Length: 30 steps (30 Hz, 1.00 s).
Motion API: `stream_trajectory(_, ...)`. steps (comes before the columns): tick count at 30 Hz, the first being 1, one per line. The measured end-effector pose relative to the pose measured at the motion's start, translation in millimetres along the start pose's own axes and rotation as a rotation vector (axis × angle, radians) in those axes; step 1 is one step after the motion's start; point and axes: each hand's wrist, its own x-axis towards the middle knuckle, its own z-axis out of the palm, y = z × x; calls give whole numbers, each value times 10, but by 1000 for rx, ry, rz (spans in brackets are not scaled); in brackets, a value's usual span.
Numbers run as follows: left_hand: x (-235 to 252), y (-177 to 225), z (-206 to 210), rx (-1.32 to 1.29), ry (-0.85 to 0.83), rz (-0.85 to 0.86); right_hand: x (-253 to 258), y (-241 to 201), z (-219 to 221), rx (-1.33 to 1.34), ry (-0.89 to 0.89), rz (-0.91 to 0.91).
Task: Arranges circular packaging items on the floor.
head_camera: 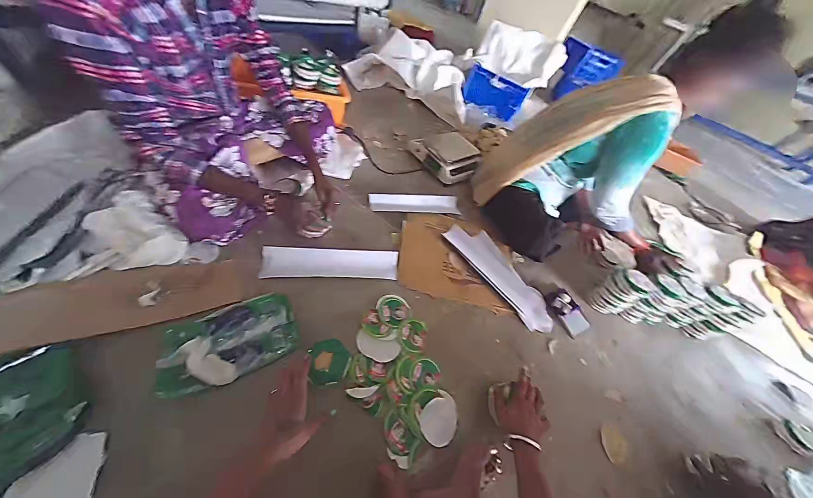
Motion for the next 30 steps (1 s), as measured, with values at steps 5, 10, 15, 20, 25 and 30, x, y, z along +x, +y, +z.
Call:
stream_trajectory(5, 571, -57, -53, 108, -97, 60, -360, -453, -109, 151, 46, -130)
stream_trajectory(10, 679, -140, 27, 71, -153, 54, -1359, -1810, 129, 32, -298, -548)
stream_trajectory(15, 395, -87, -49, 141, -236, -39, -1807, -2399, 587, -204, -390, -737)
stream_trajectory(20, 302, -140, 3, 111, -209, -49, -2106, -2323, 431, -266, -429, -679)
stream_trajectory(25, 172, -58, -139, 179, -267, -86, -1821, -2436, 371, -202, -358, -636)
stream_trajectory(30, -294, -117, -1104, 55, -189, -64, -2024, -2571, 394, -346, -369, -706)
